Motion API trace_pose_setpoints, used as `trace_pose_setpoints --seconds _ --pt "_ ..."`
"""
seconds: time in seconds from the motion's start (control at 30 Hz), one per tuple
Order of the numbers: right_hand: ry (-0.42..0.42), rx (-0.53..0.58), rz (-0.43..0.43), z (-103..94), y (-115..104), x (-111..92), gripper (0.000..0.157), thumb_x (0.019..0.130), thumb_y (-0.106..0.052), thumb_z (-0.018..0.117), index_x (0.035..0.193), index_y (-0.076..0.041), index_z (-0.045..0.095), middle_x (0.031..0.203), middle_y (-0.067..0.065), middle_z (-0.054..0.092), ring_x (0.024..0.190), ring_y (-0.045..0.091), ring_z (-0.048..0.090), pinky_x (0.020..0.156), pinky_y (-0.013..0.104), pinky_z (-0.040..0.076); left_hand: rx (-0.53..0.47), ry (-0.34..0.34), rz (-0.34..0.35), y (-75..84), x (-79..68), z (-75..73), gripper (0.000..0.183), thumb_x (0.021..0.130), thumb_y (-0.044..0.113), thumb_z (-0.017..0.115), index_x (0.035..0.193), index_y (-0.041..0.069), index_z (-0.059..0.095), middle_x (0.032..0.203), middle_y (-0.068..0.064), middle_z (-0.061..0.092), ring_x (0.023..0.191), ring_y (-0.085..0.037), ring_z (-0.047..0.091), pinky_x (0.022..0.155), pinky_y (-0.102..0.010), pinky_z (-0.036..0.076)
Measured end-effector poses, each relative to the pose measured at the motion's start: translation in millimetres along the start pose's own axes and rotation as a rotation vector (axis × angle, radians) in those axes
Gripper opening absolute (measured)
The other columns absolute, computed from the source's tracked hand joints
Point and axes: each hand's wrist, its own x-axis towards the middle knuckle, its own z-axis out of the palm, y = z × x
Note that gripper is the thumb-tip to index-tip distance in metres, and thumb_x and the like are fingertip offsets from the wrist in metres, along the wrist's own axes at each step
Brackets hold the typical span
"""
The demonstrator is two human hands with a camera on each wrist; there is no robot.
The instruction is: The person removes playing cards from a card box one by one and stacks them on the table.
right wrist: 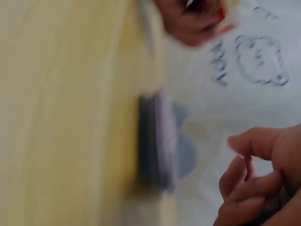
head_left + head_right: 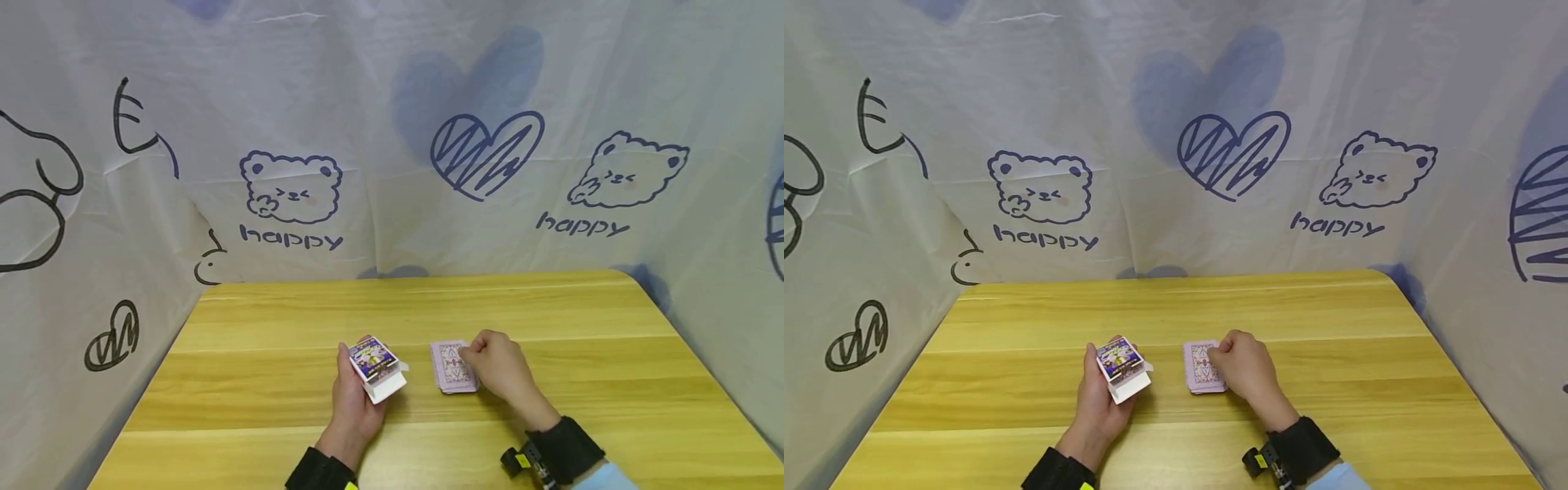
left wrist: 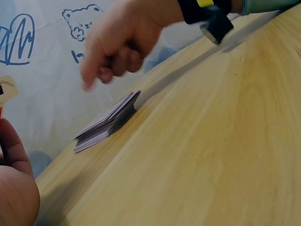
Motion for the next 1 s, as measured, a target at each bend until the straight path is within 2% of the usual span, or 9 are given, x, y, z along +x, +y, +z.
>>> trace_pose_setpoints --seconds 0.17,0.3,0.4,0.53,0.63,0.8,0.9,1.0 --pt "-0.082 0.272 -0.074 -2.9 -29 -16 0.019 0.089 -0.022 0.068 0.075 -0.01 0.064 0.063 0.003 0.051 0.058 0.016 0.045 0.052 0.027 0.038 0.028 0.003 0.015 -3.7 2.3 1.3 0.074 0.099 0.061 0.028 0.15 0.008 0.024 0.149 -0.02 0.031 0.133 -0.028 0.038 0.101 -0.035 0.048" --pt "-0.169 0.386 -0.098 0.0 -47 -30 0.014 0.089 -0.017 0.068 0.078 -0.008 0.068 0.068 0.004 0.058 0.059 0.015 0.048 0.051 0.024 0.041 0.043 -0.02 0.041 -7.0 2.7 2.9 0.072 0.1 0.057 0.03 0.15 0.007 0.024 0.155 -0.018 0.024 0.136 -0.026 0.033 0.11 -0.035 0.04" --pt "-0.222 0.422 -0.109 5.2 -52 -36 0.014 0.087 -0.015 0.068 0.078 -0.005 0.069 0.078 0.007 0.066 0.063 0.013 0.051 0.05 0.021 0.042 0.048 -0.048 0.048 -8.2 1.7 4.2 0.07 0.101 0.056 0.029 0.151 0.007 0.023 0.156 -0.017 0.022 0.137 -0.025 0.032 0.113 -0.036 0.036" --pt "-0.277 0.418 -0.108 13.4 -51 -39 0.019 0.087 -0.015 0.067 0.076 0.0 0.068 0.079 0.011 0.068 0.063 0.013 0.051 0.05 0.021 0.04 0.054 -0.117 0.04 -8.6 -1.8 5.5 0.068 0.101 0.054 0.028 0.151 0.009 0.022 0.157 -0.018 0.021 0.138 -0.024 0.033 0.113 -0.034 0.036" --pt "-0.271 0.407 -0.071 19.0 -49 -38 0.022 0.086 -0.017 0.068 0.074 0.002 0.068 0.073 0.012 0.066 0.06 0.013 0.048 0.049 0.021 0.038 0.056 -0.185 0.027 -8.4 -5.9 6.8 0.065 0.101 0.053 0.03 0.151 0.01 0.023 0.158 -0.018 0.02 0.137 -0.023 0.036 0.111 -0.032 0.037" --pt "-0.227 0.459 0.022 26.0 -45 -36 0.032 0.086 -0.022 0.07 0.071 0.005 0.064 0.062 0.007 0.058 0.053 0.011 0.04 0.043 0.02 0.029 0.069 -0.269 -0.002 -7.9 -11.2 8.8 0.064 0.101 0.052 0.036 0.15 0.013 0.025 0.158 -0.019 0.02 0.136 -0.023 0.039 0.111 -0.031 0.038" --pt "-0.212 0.501 0.057 28.5 -44 -35 0.033 0.085 -0.02 0.071 0.069 0.007 0.062 0.056 0.003 0.054 0.048 0.009 0.037 0.041 0.02 0.025 0.059 -0.293 -0.023 -7.7 -12.5 9.8 0.064 0.1 0.051 0.038 0.15 0.012 0.026 0.158 -0.018 0.02 0.137 -0.023 0.038 0.112 -0.031 0.036" --pt "-0.242 0.575 0.064 28.8 -43 -35 0.028 0.085 -0.016 0.071 0.073 0.008 0.062 0.053 -0.001 0.051 0.046 0.008 0.036 0.04 0.019 0.027 0.039 -0.286 -0.03 -7.1 -12.7 10.3 0.064 0.1 0.05 0.039 0.149 0.011 0.027 0.157 -0.015 0.025 0.137 -0.023 0.038 0.112 -0.031 0.036"
